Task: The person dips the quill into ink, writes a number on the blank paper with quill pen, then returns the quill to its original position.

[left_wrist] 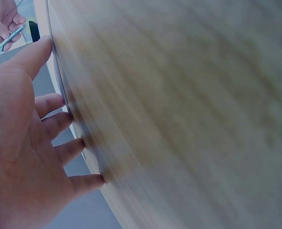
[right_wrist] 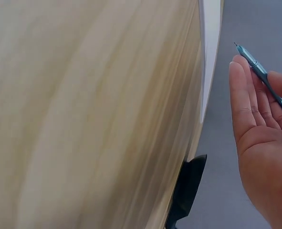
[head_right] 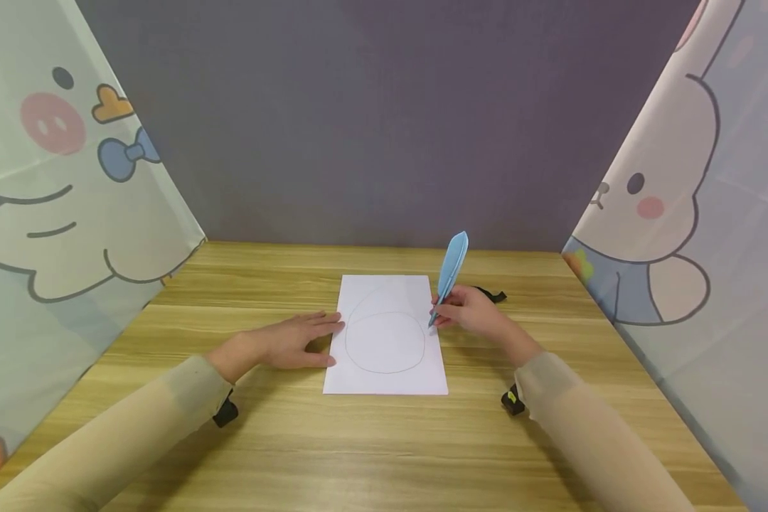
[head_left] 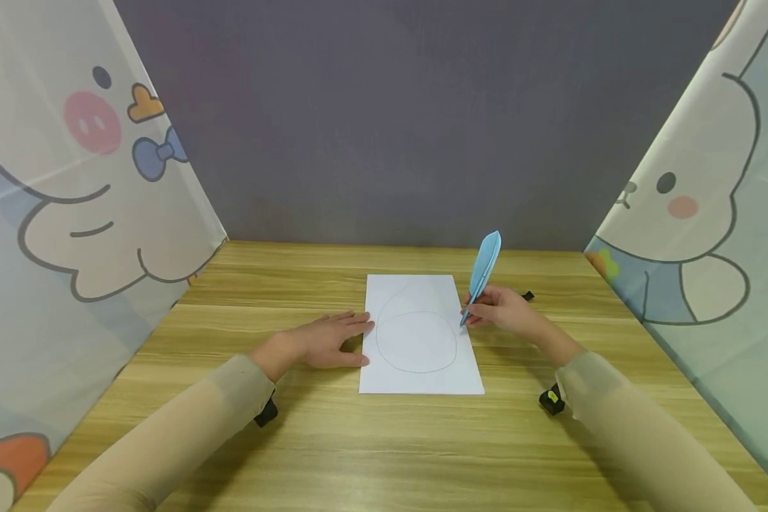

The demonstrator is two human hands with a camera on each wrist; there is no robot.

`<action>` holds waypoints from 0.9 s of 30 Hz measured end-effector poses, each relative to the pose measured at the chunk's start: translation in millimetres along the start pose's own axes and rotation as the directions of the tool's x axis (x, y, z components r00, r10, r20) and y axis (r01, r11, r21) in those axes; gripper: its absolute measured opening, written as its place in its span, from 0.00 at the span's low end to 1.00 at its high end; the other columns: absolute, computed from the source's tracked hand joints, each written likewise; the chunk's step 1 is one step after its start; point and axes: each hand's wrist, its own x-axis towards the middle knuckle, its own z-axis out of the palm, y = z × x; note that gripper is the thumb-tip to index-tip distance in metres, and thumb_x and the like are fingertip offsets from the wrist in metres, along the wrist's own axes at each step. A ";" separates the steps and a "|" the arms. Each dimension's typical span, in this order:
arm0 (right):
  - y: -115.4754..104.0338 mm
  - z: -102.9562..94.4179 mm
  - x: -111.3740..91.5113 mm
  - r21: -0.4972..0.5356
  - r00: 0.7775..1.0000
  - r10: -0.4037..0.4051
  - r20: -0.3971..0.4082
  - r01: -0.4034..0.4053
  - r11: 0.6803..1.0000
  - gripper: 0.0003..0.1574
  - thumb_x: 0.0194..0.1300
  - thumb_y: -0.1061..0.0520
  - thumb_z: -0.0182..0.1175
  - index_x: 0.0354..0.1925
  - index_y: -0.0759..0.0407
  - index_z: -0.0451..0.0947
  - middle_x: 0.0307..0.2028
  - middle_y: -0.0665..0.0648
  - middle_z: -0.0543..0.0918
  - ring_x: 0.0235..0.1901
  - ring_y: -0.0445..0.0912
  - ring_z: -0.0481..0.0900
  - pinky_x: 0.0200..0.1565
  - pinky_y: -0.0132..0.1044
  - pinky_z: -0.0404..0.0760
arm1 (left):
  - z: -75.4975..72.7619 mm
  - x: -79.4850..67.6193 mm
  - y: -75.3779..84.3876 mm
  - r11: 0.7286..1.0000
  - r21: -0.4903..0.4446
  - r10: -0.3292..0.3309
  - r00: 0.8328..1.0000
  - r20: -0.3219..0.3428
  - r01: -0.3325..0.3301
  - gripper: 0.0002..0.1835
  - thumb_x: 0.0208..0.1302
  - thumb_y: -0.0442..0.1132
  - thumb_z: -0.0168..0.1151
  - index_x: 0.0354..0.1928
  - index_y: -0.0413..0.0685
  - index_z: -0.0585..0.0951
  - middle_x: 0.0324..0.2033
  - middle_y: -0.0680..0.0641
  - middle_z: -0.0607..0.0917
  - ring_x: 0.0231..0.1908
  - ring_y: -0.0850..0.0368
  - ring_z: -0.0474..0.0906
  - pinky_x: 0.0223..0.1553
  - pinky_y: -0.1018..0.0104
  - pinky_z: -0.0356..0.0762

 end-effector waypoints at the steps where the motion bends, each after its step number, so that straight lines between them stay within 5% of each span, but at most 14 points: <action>1: 1.0 -1.1 -1.0 -0.003 1.000 0.001 -0.002 -0.001 1.000 0.27 0.84 0.62 0.58 0.68 0.83 0.70 0.56 0.79 0.85 0.49 0.53 0.92 0.56 0.50 0.93 | 0.0 -0.5 0.4 1.000 0.001 -0.001 1.000 0.001 0.001 0.47 0.81 0.69 0.55 0.89 0.54 0.57 0.90 0.48 0.53 0.89 0.39 0.46 0.85 0.29 0.48; 12: 8.9 -14.9 -12.7 0.005 0.999 -0.050 -0.020 0.050 0.999 0.30 0.82 0.64 0.60 0.69 0.83 0.63 0.49 0.74 0.88 0.44 0.49 0.94 0.50 0.49 0.94 | 0.2 -0.4 -0.2 1.000 0.001 0.000 1.000 0.007 0.000 0.47 0.81 0.70 0.55 0.89 0.55 0.56 0.90 0.49 0.52 0.89 0.39 0.46 0.86 0.30 0.48; 19: 8.4 -19.2 -13.9 0.000 0.998 -0.049 -0.050 0.049 0.999 0.28 0.88 0.60 0.52 0.70 0.82 0.64 0.51 0.75 0.85 0.44 0.49 0.92 0.50 0.48 0.94 | -1.1 -0.7 -1.4 1.000 0.003 -0.002 1.000 0.002 0.002 0.47 0.81 0.69 0.55 0.89 0.55 0.57 0.90 0.48 0.52 0.89 0.38 0.46 0.86 0.30 0.48; 27: 8.7 -22.6 -17.0 -0.007 0.990 -0.121 -0.077 0.121 0.993 0.18 0.88 0.59 0.52 0.63 0.74 0.69 0.45 0.55 0.89 0.43 0.47 0.92 0.48 0.46 0.94 | -1.8 -0.1 -1.6 1.000 -0.009 -0.001 1.000 0.009 0.001 0.47 0.81 0.70 0.54 0.90 0.55 0.56 0.90 0.48 0.51 0.89 0.38 0.45 0.86 0.30 0.47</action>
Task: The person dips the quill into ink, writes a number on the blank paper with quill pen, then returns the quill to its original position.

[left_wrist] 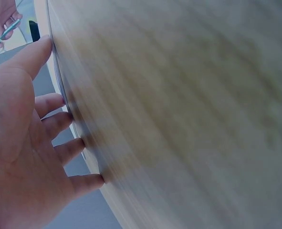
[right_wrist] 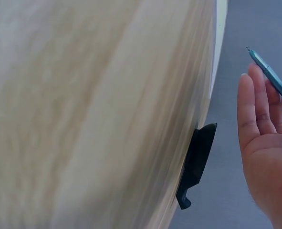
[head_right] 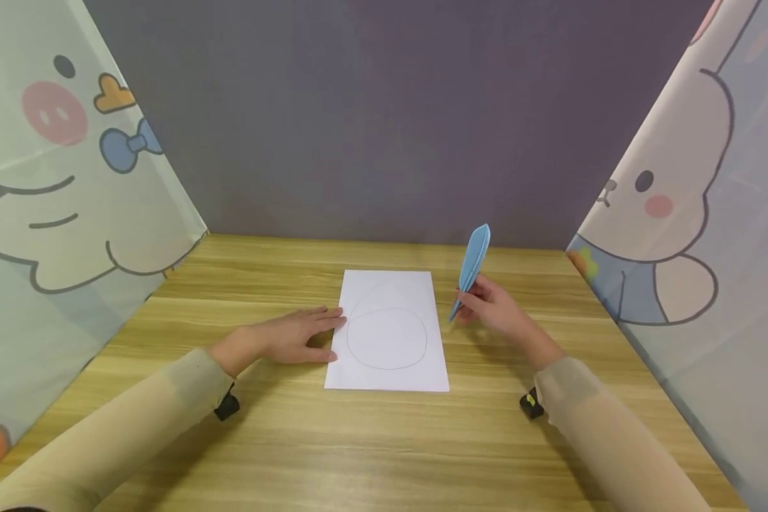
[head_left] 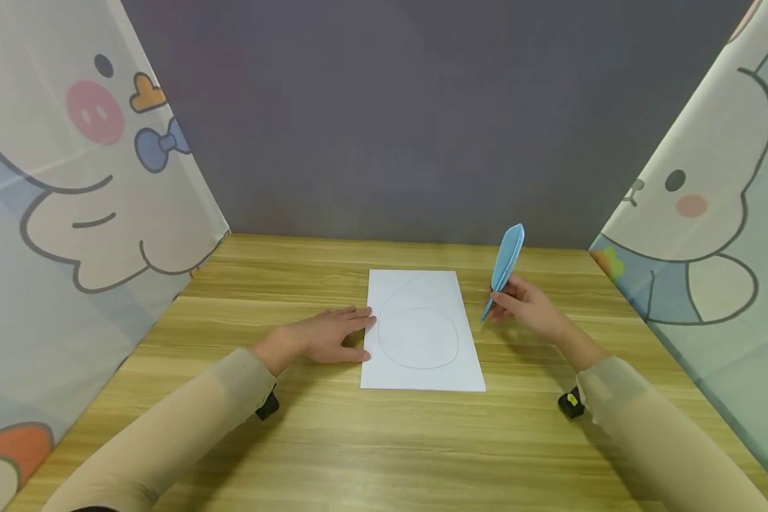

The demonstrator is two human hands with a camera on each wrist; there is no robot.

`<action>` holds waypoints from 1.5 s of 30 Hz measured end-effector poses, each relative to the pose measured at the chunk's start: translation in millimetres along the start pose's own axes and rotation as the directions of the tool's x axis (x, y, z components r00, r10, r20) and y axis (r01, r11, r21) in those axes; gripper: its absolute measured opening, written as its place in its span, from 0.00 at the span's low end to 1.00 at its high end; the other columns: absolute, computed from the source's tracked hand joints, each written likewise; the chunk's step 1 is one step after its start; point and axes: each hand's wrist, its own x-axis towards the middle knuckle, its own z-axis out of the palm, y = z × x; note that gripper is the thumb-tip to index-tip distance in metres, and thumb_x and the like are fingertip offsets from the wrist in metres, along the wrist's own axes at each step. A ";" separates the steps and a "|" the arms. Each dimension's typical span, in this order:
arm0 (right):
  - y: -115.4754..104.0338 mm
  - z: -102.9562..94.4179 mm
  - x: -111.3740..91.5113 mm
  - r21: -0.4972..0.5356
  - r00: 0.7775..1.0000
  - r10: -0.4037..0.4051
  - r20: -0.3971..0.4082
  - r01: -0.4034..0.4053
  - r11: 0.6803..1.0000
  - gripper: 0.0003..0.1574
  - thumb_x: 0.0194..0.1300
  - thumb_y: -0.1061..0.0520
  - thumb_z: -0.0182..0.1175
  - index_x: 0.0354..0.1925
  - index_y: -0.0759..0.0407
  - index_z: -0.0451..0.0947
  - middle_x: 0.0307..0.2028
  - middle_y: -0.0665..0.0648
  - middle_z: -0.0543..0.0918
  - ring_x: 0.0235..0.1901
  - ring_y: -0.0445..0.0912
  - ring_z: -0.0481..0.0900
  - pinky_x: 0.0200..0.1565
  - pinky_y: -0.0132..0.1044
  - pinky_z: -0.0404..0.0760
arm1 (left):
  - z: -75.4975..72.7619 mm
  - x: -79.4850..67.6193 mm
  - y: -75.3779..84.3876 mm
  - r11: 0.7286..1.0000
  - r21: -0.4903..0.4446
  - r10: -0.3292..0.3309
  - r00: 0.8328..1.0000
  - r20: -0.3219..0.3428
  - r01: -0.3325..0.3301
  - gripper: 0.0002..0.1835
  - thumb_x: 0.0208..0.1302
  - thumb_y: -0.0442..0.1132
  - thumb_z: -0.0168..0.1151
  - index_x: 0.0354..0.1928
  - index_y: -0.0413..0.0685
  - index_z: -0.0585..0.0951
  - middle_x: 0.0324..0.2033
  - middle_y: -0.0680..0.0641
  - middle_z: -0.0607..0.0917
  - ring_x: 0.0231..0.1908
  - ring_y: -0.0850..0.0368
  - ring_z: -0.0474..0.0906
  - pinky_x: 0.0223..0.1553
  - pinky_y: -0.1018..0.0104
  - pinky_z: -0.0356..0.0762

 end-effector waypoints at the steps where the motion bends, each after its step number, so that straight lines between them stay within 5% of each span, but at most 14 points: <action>1: 0.3 -0.9 -0.7 0.005 1.000 -0.024 -0.002 0.024 1.000 0.15 0.88 0.59 0.53 0.62 0.70 0.70 0.46 0.55 0.89 0.43 0.47 0.92 0.48 0.47 0.94 | -0.3 0.2 0.2 1.000 -0.002 0.000 1.000 0.000 0.000 0.47 0.81 0.70 0.55 0.90 0.55 0.56 0.90 0.48 0.51 0.89 0.38 0.45 0.86 0.30 0.47; 6: 1.0 -4.2 -3.8 -0.004 0.996 -0.080 -0.047 0.080 0.997 0.09 0.89 0.56 0.52 0.60 0.56 0.74 0.47 0.55 0.88 0.45 0.47 0.91 0.49 0.46 0.94 | -0.9 1.0 -0.8 1.000 -0.001 0.001 1.000 0.003 -0.001 0.47 0.81 0.70 0.54 0.90 0.55 0.55 0.90 0.49 0.51 0.89 0.38 0.45 0.86 0.30 0.47; 12: -4.4 -5.9 -7.7 -0.078 0.986 -0.090 -0.142 0.080 0.994 0.21 0.91 0.52 0.49 0.63 0.68 0.75 0.47 0.54 0.86 0.46 0.44 0.89 0.49 0.40 0.93 | -0.3 0.8 -2.0 1.000 0.001 0.001 1.000 0.004 -0.001 0.47 0.81 0.70 0.54 0.90 0.55 0.55 0.90 0.49 0.50 0.89 0.39 0.44 0.86 0.31 0.47; 18: -6.0 -9.5 -11.9 -0.127 0.974 -0.104 -0.203 0.079 0.989 0.21 0.89 0.55 0.52 0.63 0.73 0.77 0.35 0.50 0.81 0.34 0.41 0.82 0.40 0.30 0.86 | -0.5 1.1 -2.0 1.000 0.004 -0.004 1.000 0.011 0.004 0.47 0.81 0.70 0.54 0.90 0.57 0.54 0.90 0.49 0.49 0.89 0.40 0.43 0.86 0.31 0.46; 27: 2.6 -14.7 -13.5 0.122 0.979 -0.197 -0.058 0.203 0.972 0.19 0.85 0.69 0.53 0.66 0.80 0.75 0.47 0.55 0.92 0.45 0.43 0.94 0.49 0.34 0.92 | -3.1 -1.0 1.1 1.000 -0.001 -0.006 1.000 0.013 0.006 0.47 0.81 0.69 0.55 0.90 0.55 0.55 0.90 0.48 0.50 0.89 0.39 0.44 0.86 0.31 0.46; 32: 4.0 -16.9 -15.3 0.230 0.990 -0.135 0.039 0.123 0.965 0.24 0.89 0.65 0.44 0.71 0.81 0.71 0.55 0.53 0.93 0.51 0.42 0.93 0.53 0.34 0.91 | -2.9 -0.4 1.4 1.000 -0.005 -0.007 1.000 0.012 0.007 0.47 0.81 0.69 0.55 0.90 0.54 0.55 0.90 0.48 0.50 0.89 0.39 0.44 0.86 0.30 0.46; 35: 2.2 -18.0 -17.0 0.240 0.996 -0.093 0.016 0.086 0.967 0.26 0.91 0.58 0.43 0.68 0.77 0.76 0.52 0.53 0.93 0.50 0.42 0.93 0.51 0.33 0.91 | -2.6 0.6 1.0 1.000 -0.006 -0.005 1.000 0.010 0.005 0.47 0.81 0.69 0.54 0.90 0.55 0.55 0.90 0.48 0.50 0.89 0.39 0.44 0.86 0.30 0.46; 41: -4.6 -28.3 -22.2 0.036 0.995 -0.052 -0.088 0.056 0.998 0.15 0.87 0.58 0.57 0.63 0.60 0.83 0.49 0.48 0.94 0.46 0.39 0.90 0.44 0.28 0.87 | -1.1 2.1 -0.7 1.000 0.006 -0.005 1.000 0.011 0.005 0.47 0.81 0.70 0.54 0.90 0.56 0.54 0.90 0.50 0.50 0.89 0.40 0.44 0.86 0.30 0.46; 45: -3.6 -49.6 -29.2 -0.138 0.995 -0.017 -0.098 0.003 0.990 0.16 0.86 0.56 0.59 0.66 0.52 0.80 0.51 0.40 0.93 0.38 0.39 0.84 0.39 0.34 0.83 | -1.0 2.4 -1.7 1.000 0.013 -0.004 1.000 0.011 0.004 0.47 0.81 0.70 0.54 0.90 0.56 0.54 0.90 0.50 0.50 0.89 0.40 0.44 0.86 0.30 0.46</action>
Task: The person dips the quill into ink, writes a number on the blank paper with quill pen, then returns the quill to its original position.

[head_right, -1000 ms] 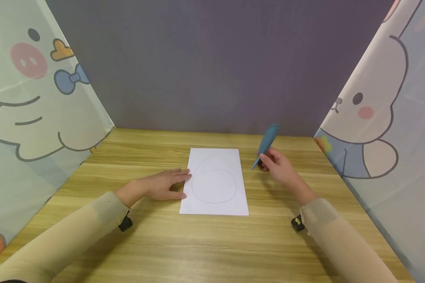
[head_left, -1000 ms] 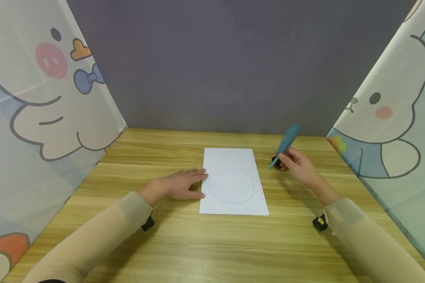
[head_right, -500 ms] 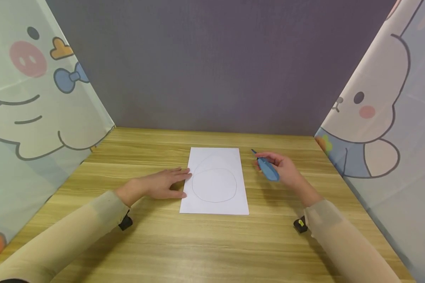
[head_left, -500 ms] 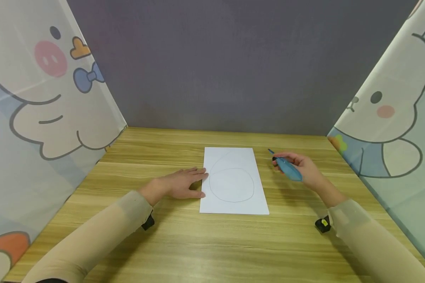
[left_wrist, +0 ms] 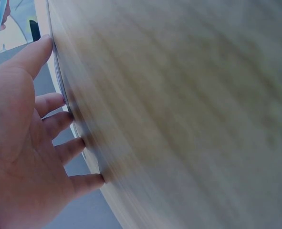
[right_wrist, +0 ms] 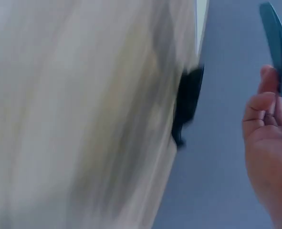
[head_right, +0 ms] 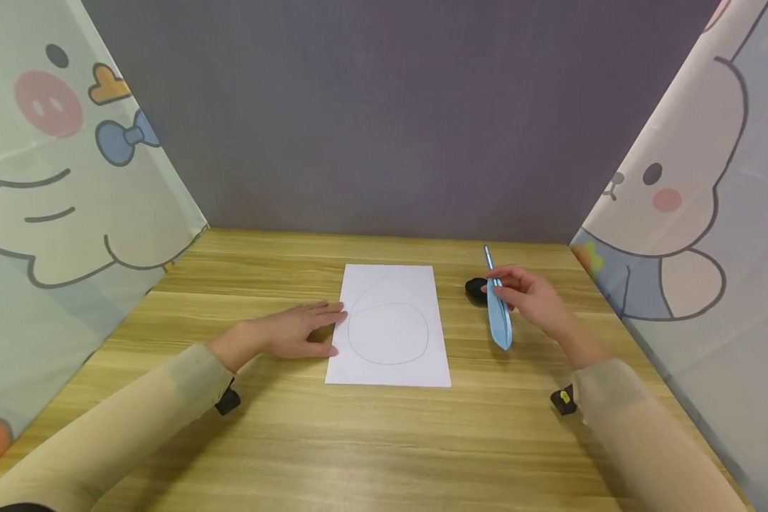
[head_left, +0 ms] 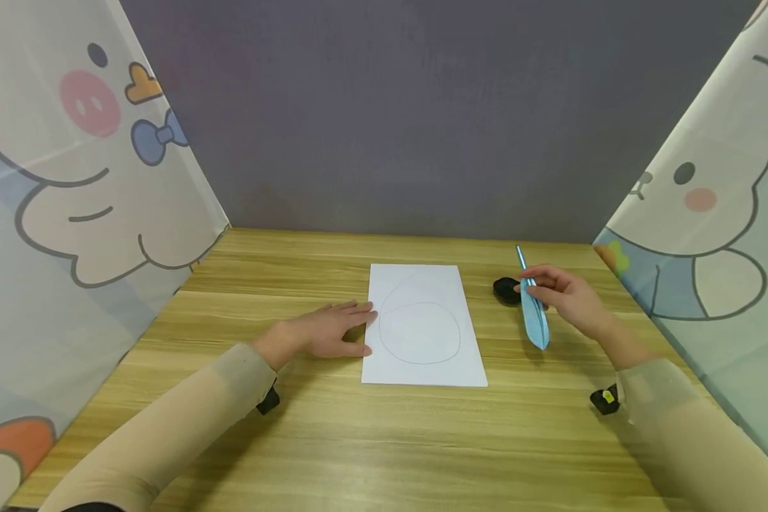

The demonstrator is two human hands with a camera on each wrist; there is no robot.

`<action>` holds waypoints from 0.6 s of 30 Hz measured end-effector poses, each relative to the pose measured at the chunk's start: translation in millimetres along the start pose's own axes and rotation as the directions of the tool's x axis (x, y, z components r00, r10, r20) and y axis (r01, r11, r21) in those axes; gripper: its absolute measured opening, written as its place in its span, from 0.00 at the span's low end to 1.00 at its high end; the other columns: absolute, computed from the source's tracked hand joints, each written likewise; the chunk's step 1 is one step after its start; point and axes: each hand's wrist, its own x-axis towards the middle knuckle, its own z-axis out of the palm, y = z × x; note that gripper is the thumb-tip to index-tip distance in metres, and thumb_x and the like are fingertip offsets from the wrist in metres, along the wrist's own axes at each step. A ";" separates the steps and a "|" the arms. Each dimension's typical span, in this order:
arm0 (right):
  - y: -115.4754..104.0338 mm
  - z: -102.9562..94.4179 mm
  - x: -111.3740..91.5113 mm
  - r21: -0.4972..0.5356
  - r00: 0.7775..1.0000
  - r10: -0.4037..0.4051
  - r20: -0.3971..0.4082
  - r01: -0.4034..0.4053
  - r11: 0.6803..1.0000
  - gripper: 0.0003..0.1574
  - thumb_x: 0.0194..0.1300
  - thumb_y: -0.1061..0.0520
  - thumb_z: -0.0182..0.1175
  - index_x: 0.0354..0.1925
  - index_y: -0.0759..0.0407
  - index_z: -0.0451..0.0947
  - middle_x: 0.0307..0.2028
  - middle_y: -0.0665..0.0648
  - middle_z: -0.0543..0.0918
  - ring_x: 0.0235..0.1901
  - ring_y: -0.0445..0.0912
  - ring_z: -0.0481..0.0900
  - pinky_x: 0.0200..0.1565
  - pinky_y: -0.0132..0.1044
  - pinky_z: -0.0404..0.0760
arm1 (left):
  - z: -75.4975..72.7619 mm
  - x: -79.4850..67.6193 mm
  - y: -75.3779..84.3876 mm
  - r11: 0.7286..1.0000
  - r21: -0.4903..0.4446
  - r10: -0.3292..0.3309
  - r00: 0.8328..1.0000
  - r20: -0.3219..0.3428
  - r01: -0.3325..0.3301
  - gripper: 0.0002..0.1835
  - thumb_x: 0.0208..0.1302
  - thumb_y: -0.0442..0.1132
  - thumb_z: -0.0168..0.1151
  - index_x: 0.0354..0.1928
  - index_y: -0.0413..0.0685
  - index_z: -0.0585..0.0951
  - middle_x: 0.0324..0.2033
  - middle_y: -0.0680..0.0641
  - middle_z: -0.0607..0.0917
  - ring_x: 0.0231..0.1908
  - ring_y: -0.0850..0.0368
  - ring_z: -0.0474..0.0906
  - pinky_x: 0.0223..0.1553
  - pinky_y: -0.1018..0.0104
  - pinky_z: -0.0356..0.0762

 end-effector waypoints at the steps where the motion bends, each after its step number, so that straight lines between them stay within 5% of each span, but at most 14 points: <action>1: 2.7 -6.8 -1.7 -0.038 1.000 0.006 0.001 -0.006 0.999 0.17 0.86 0.55 0.59 0.67 0.52 0.79 0.52 0.39 0.92 0.36 0.41 0.81 0.37 0.37 0.81 | -0.6 0.2 0.1 1.000 0.000 0.000 1.000 0.000 0.000 0.47 0.81 0.70 0.54 0.90 0.56 0.54 0.90 0.49 0.50 0.89 0.40 0.44 0.86 0.30 0.46; 4: 12.6 -26.3 -7.4 -0.152 0.999 0.032 0.010 -0.030 0.988 0.19 0.86 0.55 0.58 0.69 0.54 0.77 0.51 0.37 0.89 0.37 0.39 0.79 0.37 0.39 0.81 | -2.4 0.0 1.1 1.000 -0.009 0.004 1.000 -0.001 -0.004 0.47 0.81 0.70 0.54 0.90 0.55 0.54 0.90 0.49 0.50 0.89 0.39 0.44 0.86 0.29 0.46; 8: 25.0 -42.1 -13.0 -0.249 0.995 0.072 0.067 -0.053 0.967 0.25 0.85 0.59 0.58 0.74 0.66 0.71 0.55 0.53 0.87 0.44 0.32 0.81 0.39 0.39 0.84 | -4.1 -0.9 2.2 1.000 -0.019 0.006 1.000 0.003 -0.006 0.47 0.81 0.69 0.54 0.90 0.54 0.55 0.90 0.48 0.50 0.89 0.39 0.44 0.86 0.29 0.46; 13: 33.3 -44.4 -13.6 -0.292 0.980 0.124 0.157 -0.074 0.954 0.30 0.85 0.61 0.58 0.77 0.71 0.67 0.63 0.73 0.81 0.50 0.28 0.80 0.46 0.36 0.88 | -3.8 -2.2 1.6 1.000 -0.030 0.006 1.000 0.001 -0.006 0.47 0.81 0.69 0.55 0.90 0.55 0.55 0.90 0.48 0.50 0.89 0.39 0.43 0.86 0.29 0.46; 18: 34.1 -39.9 -10.9 -0.351 0.978 0.120 0.169 -0.054 0.935 0.32 0.84 0.60 0.61 0.77 0.71 0.69 0.66 0.77 0.80 0.53 0.35 0.83 0.46 0.35 0.90 | -2.3 -1.9 0.2 1.000 -0.031 0.004 1.000 -0.001 -0.004 0.48 0.80 0.70 0.55 0.90 0.55 0.55 0.90 0.49 0.50 0.89 0.39 0.43 0.86 0.29 0.46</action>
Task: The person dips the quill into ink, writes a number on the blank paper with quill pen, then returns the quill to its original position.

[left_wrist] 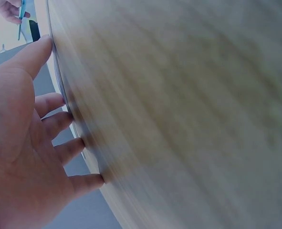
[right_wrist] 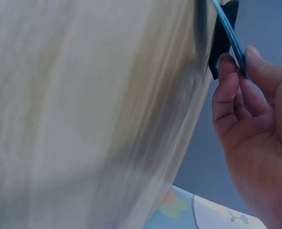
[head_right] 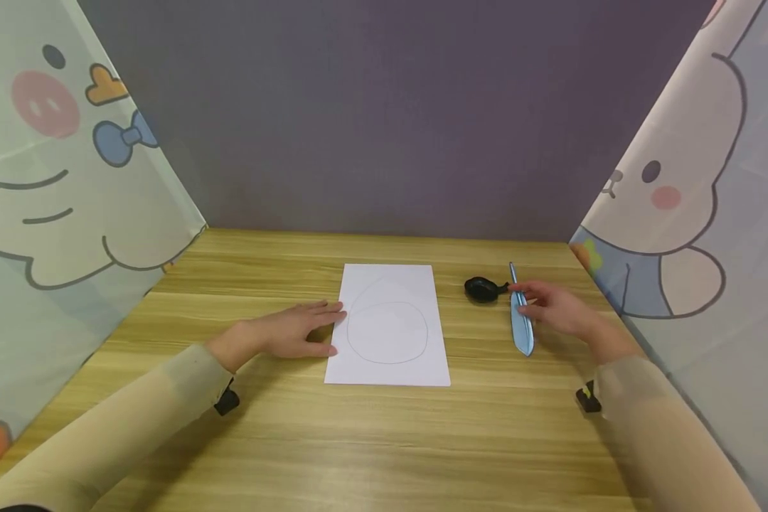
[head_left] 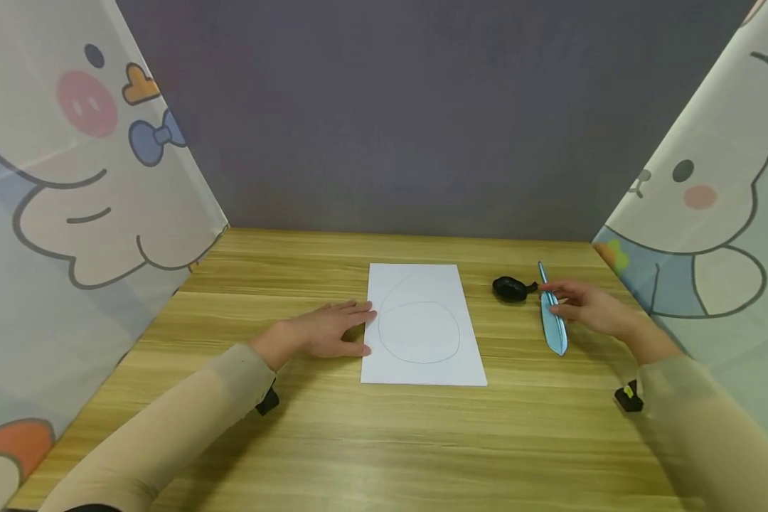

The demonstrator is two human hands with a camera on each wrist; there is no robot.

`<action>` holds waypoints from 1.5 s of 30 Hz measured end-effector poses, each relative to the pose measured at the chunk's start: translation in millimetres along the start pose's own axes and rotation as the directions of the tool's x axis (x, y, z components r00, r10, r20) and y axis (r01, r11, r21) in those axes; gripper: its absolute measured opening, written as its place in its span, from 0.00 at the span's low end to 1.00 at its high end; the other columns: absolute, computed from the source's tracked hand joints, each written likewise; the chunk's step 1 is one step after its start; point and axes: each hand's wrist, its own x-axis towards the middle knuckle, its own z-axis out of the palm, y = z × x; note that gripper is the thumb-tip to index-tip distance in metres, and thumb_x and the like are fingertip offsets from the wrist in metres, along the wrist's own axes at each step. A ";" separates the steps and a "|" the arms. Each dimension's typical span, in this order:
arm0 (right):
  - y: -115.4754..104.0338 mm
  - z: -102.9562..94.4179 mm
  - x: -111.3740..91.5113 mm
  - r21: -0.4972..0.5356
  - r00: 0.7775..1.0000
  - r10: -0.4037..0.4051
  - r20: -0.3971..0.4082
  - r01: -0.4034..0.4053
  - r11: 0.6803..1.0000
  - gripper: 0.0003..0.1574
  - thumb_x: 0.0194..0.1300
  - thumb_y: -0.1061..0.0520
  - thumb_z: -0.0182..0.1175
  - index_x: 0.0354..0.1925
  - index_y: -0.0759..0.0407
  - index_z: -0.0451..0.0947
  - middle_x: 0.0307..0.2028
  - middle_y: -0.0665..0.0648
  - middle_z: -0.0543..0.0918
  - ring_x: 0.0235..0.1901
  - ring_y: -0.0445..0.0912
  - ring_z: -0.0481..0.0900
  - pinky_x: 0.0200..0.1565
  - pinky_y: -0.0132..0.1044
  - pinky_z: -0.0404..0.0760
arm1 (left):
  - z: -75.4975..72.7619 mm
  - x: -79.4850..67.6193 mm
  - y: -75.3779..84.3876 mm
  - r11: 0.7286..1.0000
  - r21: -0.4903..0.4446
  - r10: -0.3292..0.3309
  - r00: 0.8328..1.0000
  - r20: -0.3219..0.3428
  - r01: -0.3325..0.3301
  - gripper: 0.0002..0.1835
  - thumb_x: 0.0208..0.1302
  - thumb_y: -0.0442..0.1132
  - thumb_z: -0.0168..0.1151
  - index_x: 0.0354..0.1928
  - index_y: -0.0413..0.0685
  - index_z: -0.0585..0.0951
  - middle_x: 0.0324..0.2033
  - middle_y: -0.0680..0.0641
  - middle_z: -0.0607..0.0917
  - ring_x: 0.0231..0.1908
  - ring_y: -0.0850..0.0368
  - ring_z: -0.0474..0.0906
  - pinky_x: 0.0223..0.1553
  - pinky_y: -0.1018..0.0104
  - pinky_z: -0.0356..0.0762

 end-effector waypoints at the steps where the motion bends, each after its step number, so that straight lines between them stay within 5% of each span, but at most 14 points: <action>1: 0.3 0.5 1.2 -0.022 1.000 0.004 0.002 -0.004 1.000 0.31 0.83 0.59 0.62 0.77 0.71 0.70 0.66 0.77 0.80 0.51 0.36 0.84 0.44 0.35 0.89 | 0.4 0.1 -0.5 1.000 0.000 -0.001 1.000 0.001 0.001 0.48 0.80 0.70 0.55 0.90 0.56 0.55 0.90 0.49 0.50 0.89 0.39 0.43 0.86 0.29 0.45; 13: 2.1 5.8 10.0 -0.115 0.998 0.035 0.054 -0.029 0.993 0.31 0.81 0.57 0.65 0.74 0.69 0.75 0.59 0.71 0.83 0.30 0.39 0.79 0.32 0.36 0.81 | 1.6 -0.5 -0.1 1.000 0.004 0.006 1.000 -0.009 -0.006 0.48 0.81 0.70 0.55 0.90 0.54 0.56 0.90 0.48 0.50 0.89 0.39 0.45 0.86 0.30 0.47; 22: -1.7 9.8 11.2 -0.089 0.997 0.012 0.079 -0.005 0.996 0.29 0.80 0.61 0.66 0.71 0.73 0.76 0.54 0.70 0.83 0.36 0.40 0.83 0.39 0.33 0.88 | -1.3 0.3 3.3 1.000 0.005 -0.005 1.000 0.002 0.005 0.47 0.80 0.69 0.56 0.89 0.54 0.57 0.90 0.48 0.51 0.89 0.39 0.46 0.86 0.30 0.49; 38: 1.5 9.0 6.1 -0.033 0.998 0.014 0.066 -0.012 0.999 0.28 0.82 0.64 0.62 0.73 0.74 0.73 0.56 0.73 0.81 0.30 0.41 0.79 0.32 0.36 0.83 | -7.0 16.0 8.4 0.999 -0.016 -0.028 0.999 -0.036 0.028 0.47 0.72 0.65 0.69 0.85 0.52 0.66 0.86 0.43 0.61 0.85 0.36 0.56 0.83 0.38 0.64; 45: -2.4 6.0 1.5 -0.070 0.997 0.061 -0.037 -0.063 0.996 0.31 0.85 0.59 0.59 0.79 0.68 0.69 0.58 0.74 0.79 0.35 0.44 0.82 0.35 0.36 0.86 | -3.4 19.1 10.1 0.999 -0.030 -0.040 0.997 -0.066 0.038 0.47 0.70 0.64 0.72 0.84 0.55 0.68 0.86 0.44 0.60 0.83 0.38 0.62 0.78 0.39 0.71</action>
